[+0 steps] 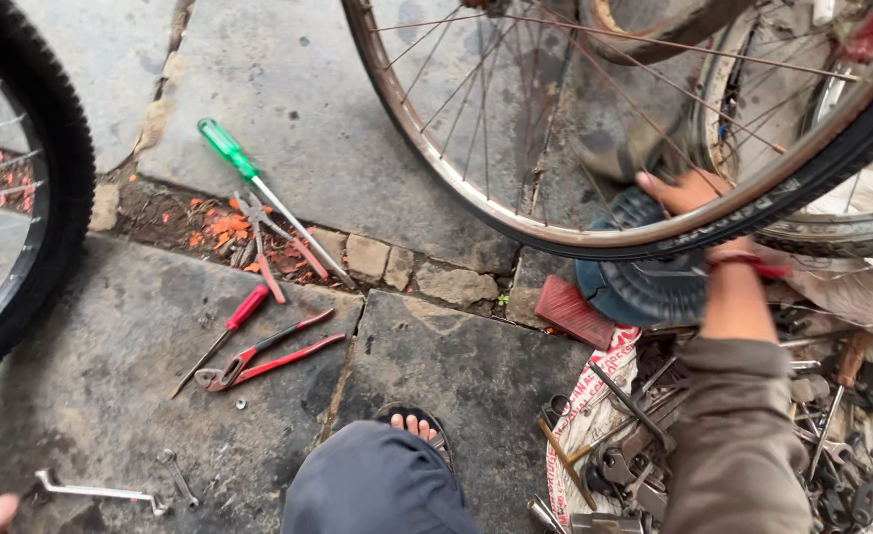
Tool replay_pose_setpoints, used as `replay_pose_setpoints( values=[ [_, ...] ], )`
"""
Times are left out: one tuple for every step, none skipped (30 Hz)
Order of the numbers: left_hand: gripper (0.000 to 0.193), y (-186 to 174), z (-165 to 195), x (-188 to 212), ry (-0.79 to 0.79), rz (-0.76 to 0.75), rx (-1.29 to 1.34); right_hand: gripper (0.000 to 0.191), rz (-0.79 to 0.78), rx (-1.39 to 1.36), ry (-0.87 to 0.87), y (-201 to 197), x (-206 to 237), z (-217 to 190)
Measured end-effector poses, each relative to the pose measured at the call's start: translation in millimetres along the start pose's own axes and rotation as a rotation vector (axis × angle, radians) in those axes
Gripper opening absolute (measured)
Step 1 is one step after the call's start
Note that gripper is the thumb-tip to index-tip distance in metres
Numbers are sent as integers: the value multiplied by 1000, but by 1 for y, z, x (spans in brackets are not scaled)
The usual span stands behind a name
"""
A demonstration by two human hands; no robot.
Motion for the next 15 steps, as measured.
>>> replay_pose_setpoints(
  values=[
    [90,-1,-3,2,5,-2,7,71,-171,39,41,2,10,17],
    [90,-1,-7,2,13,6,9,67,-221,59,70,3,14,27],
    [90,-3,-11,4,21,5,7,63,-197,23,72,4,16,35],
    [90,-5,-15,8,23,0,9,58,-161,-27,61,8,20,42],
    [91,-6,-20,11,22,-2,9,54,-64,-119,15,13,21,45],
    [91,-9,-25,14,24,-9,8,50,47,-250,-27,21,26,49],
    [91,-13,-32,18,23,-28,3,46,150,-382,-97,30,34,47],
    [91,-17,-39,17,29,-40,4,42,245,-532,-151,46,45,48],
    [91,-20,-46,17,33,-50,5,38,348,-677,-198,67,56,53],
    [92,-22,-53,13,42,-60,7,34,448,-786,-221,88,72,56],
    [92,-25,-60,12,47,-75,9,30,542,-868,-245,107,88,55],
    [92,-28,-66,9,51,-88,10,32,649,-868,-141,121,106,56],
    [92,-29,-72,7,55,-102,14,30,748,-869,-157,137,122,52],
    [93,-31,-77,5,60,-110,14,28,849,-867,-174,155,137,42],
    [93,-30,-82,2,69,-122,18,26,955,-857,-183,165,154,37]
  ],
)
Point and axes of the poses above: each hand's wrist, its own x-axis away from the middle knuckle, its own y-axis out of the palm, z = x × y, the point moved 1 cm from there along -x, towards the middle knuckle, and after that the axes turned 14 degrees about -z, right-handed, at the moved point
